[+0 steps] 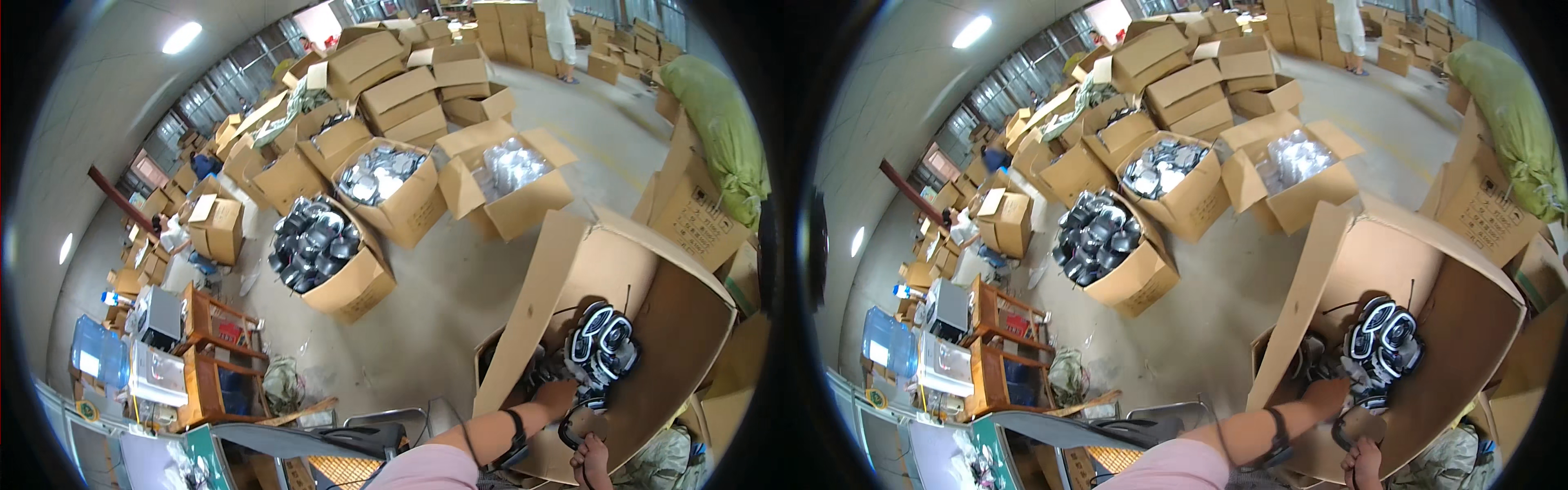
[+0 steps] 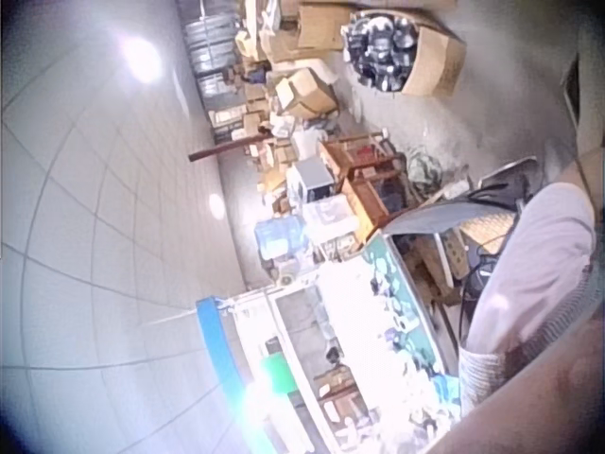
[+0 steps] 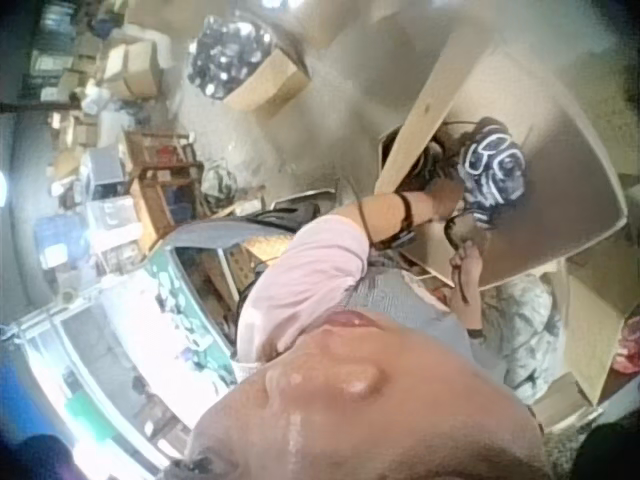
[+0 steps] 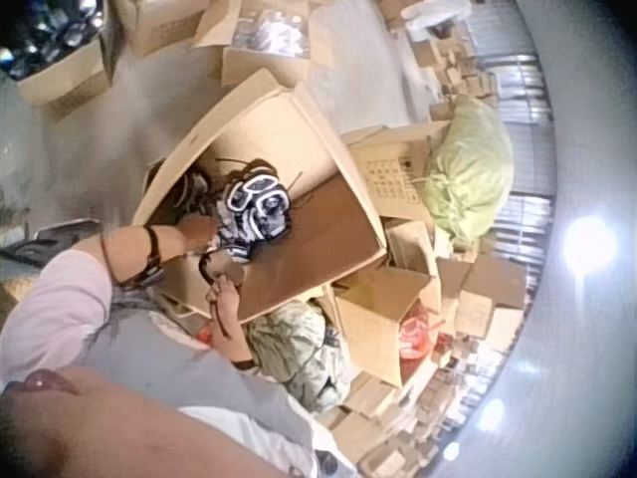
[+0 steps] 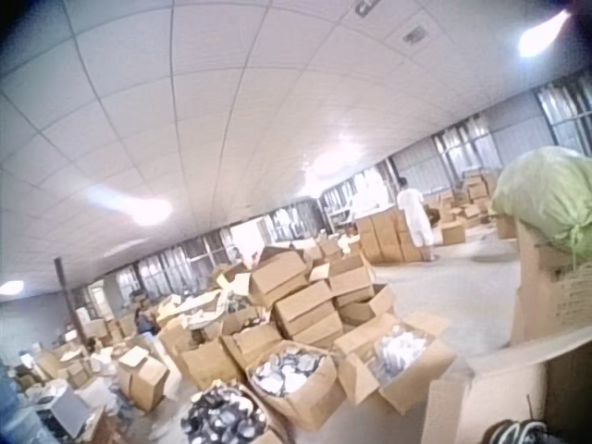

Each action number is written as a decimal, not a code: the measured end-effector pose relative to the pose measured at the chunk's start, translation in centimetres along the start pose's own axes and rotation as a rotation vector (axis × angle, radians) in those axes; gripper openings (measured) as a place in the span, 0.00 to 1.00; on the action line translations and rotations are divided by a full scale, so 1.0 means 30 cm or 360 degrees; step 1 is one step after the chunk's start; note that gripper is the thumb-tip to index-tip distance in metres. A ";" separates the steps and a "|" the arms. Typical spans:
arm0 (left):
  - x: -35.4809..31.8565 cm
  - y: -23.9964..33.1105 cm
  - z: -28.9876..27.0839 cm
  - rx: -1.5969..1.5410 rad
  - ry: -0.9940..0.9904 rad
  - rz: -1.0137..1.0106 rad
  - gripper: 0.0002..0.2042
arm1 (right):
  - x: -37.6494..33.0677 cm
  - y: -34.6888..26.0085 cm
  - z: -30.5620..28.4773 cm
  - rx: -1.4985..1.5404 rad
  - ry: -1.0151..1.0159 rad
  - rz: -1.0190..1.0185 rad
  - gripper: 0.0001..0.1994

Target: Sorting and moving various light fixture components between a workbench and cardboard boxes.

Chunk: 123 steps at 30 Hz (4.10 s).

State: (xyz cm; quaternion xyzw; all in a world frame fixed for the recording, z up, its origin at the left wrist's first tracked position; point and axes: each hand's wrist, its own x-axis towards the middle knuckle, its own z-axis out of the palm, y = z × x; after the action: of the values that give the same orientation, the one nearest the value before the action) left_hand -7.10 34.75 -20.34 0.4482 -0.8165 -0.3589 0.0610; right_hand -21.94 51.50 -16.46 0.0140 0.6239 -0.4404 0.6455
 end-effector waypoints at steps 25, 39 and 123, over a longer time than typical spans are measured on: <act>-0.268 0.175 -0.113 -0.0862 -0.0427 -0.0395 0.30 | -0.163 -0.109 0.283 -0.1918 0.0163 -0.0833 0.14; -0.234 0.177 0.059 -0.1269 -0.0125 -0.0769 0.20 | -0.114 -0.042 0.091 -0.1418 -0.0328 -0.0749 0.16; -0.171 -0.188 0.044 -0.1596 0.0045 -0.1542 0.13 | 0.153 0.057 0.185 -0.1519 -0.0820 -0.1124 0.15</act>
State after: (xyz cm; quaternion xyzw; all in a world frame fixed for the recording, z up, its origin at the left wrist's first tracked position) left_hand -0.75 37.53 -23.78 0.6844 -0.2595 -0.6734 0.1042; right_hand -17.29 46.86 -19.88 -0.5867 0.5432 -0.2895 0.5262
